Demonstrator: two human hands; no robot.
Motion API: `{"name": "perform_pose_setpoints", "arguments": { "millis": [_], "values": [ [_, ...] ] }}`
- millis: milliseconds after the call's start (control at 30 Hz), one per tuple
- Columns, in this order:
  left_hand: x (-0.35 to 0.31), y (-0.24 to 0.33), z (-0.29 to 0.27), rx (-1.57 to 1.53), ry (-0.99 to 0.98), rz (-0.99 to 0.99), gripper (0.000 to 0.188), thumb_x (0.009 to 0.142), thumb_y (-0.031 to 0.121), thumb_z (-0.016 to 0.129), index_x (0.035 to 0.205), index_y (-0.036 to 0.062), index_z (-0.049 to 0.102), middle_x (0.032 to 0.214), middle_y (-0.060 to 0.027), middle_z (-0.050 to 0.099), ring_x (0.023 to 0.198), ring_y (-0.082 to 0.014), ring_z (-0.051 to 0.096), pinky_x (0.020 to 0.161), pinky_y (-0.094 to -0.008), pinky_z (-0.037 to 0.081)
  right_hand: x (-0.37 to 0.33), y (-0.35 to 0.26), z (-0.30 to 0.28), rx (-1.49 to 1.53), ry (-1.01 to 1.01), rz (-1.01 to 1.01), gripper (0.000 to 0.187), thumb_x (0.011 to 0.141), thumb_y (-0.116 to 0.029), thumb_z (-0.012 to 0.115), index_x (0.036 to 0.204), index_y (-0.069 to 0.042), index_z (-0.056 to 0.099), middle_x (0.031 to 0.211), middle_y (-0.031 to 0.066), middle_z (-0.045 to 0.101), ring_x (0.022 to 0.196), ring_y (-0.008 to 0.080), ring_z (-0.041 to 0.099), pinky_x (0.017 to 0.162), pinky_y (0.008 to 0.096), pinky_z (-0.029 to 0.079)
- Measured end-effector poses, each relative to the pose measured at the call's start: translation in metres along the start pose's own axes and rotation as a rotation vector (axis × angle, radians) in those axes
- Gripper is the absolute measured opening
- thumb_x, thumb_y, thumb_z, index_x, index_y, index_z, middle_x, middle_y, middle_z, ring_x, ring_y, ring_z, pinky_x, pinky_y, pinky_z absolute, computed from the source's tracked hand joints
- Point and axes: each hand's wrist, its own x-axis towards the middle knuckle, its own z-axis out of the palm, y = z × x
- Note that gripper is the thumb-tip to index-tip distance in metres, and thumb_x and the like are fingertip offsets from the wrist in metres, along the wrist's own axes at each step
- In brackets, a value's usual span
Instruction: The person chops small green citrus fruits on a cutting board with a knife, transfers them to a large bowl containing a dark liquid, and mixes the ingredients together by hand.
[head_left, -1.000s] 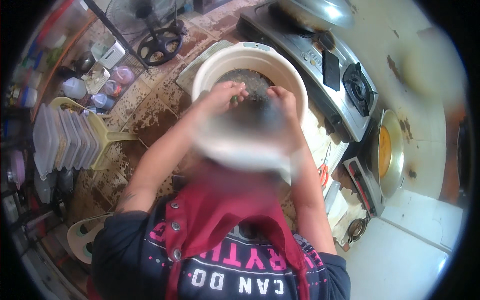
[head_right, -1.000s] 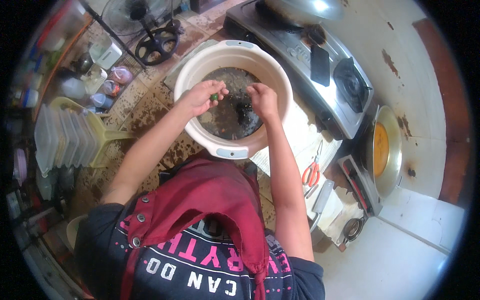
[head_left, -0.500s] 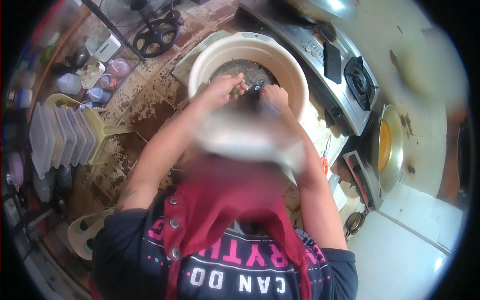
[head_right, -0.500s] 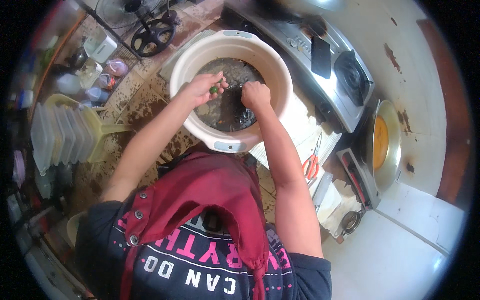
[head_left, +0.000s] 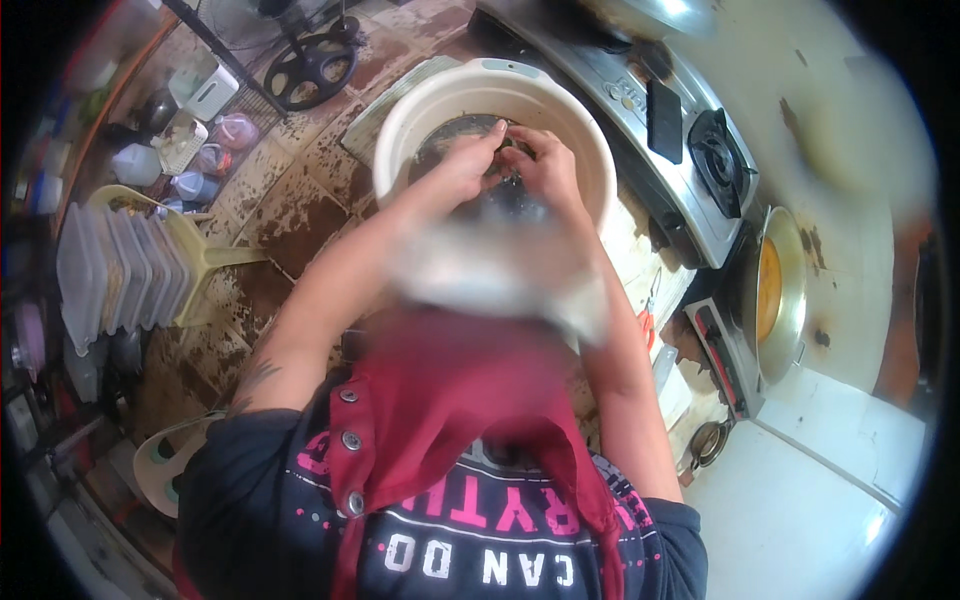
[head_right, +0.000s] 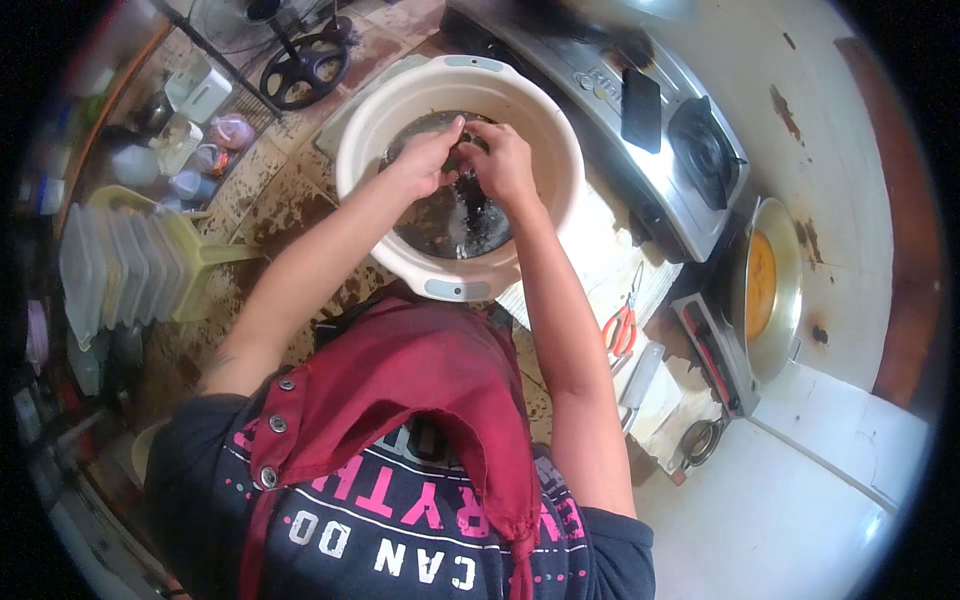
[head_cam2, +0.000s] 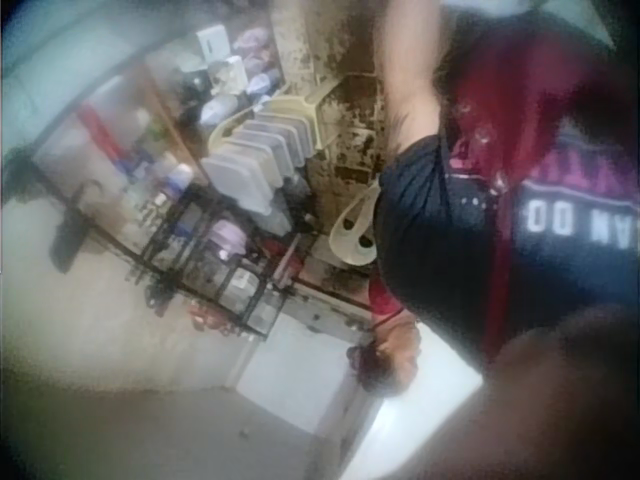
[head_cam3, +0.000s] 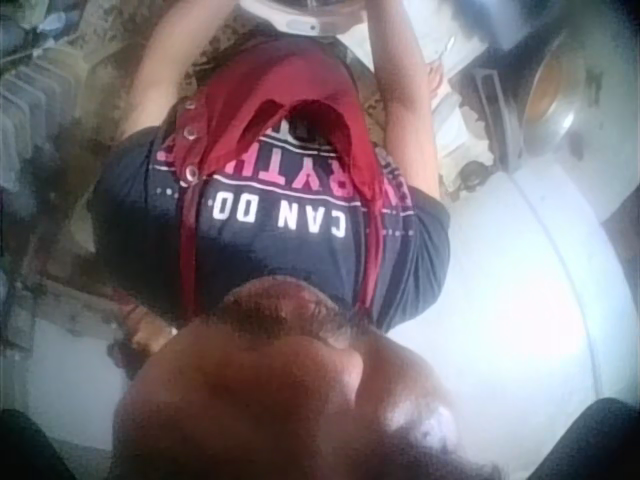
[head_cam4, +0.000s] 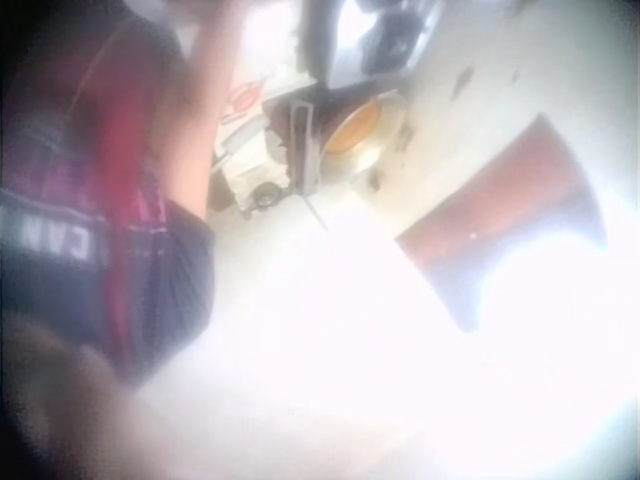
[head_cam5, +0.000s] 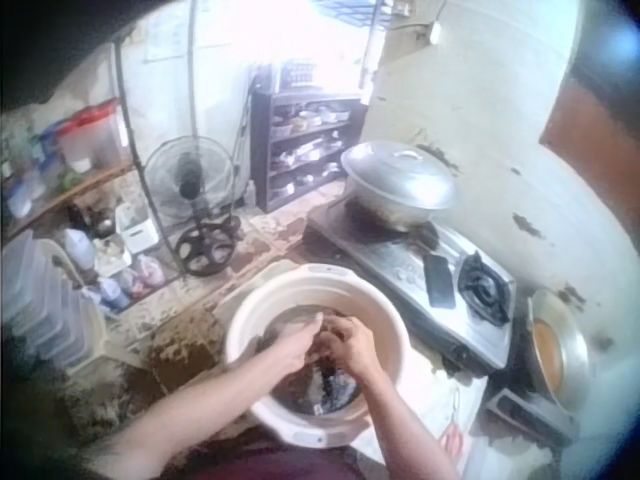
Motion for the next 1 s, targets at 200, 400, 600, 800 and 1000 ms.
{"name": "perform_pose_setpoints", "arguments": {
  "millis": [200,400,600,800,1000],
  "values": [
    [-0.001,-0.003,0.009,0.027,0.013,0.091,0.032,0.095,0.043,0.047,0.093,0.0127,0.059,0.084,-0.0003,0.057,0.075,-0.0142,0.052,0.069,-0.0368,0.041,-0.004,-0.004,0.002,-0.131,0.029,-0.103,0.022,0.074,-0.014,0.066,0.095,-0.007,0.067,0.092,0.0177,0.062,0.088,0.0355,0.06,0.077,0.042,0.047],
    [0.006,-0.018,-0.004,0.356,-0.057,0.14,0.025,0.097,0.03,0.045,0.09,0.0104,0.059,0.085,-0.0011,0.058,0.075,-0.0134,0.053,0.069,-0.0349,0.042,-0.002,0.005,0.002,-0.338,-0.17,-0.059,0.016,0.073,-0.014,0.066,0.087,-0.006,0.065,0.091,0.0173,0.061,0.087,0.0364,0.06,0.076,0.0456,0.048],
    [0.002,-0.023,-0.033,0.212,-0.144,0.108,0.013,0.089,0.007,0.054,0.098,-0.0005,0.058,0.092,-0.0083,0.058,0.081,-0.0165,0.057,0.072,-0.0296,0.05,-0.012,0.032,0.008,-0.527,-0.219,0.07,0.013,0.075,-0.013,0.06,0.083,-0.004,0.065,0.092,0.0186,0.064,0.089,0.0367,0.061,0.078,0.046,0.049],
    [-0.008,-0.01,-0.054,0.013,-0.178,0.083,0.022,0.091,0.01,0.055,0.104,-0.008,0.053,0.096,-0.0139,0.057,0.084,-0.0211,0.062,0.079,-0.0288,0.054,-0.015,0.018,0.006,-0.639,-0.276,0.128,0.022,0.082,-0.021,0.054,0.081,-0.005,0.068,0.085,0.0201,0.066,0.082,0.0382,0.064,0.076,0.0465,0.051],
    [-0.009,-0.004,-0.039,0.109,-0.15,0.054,0.025,0.094,0.024,0.054,0.101,-0.0006,0.054,0.091,-0.0079,0.059,0.071,-0.0161,0.061,0.07,-0.0249,0.054,-0.013,-0.003,0.001,-0.575,-0.061,0.199,0.03,0.085,-0.026,0.05,0.077,-0.004,0.069,0.078,0.0209,0.066,0.074,0.039,0.064,0.072,0.0461,0.052]
  ]
}}
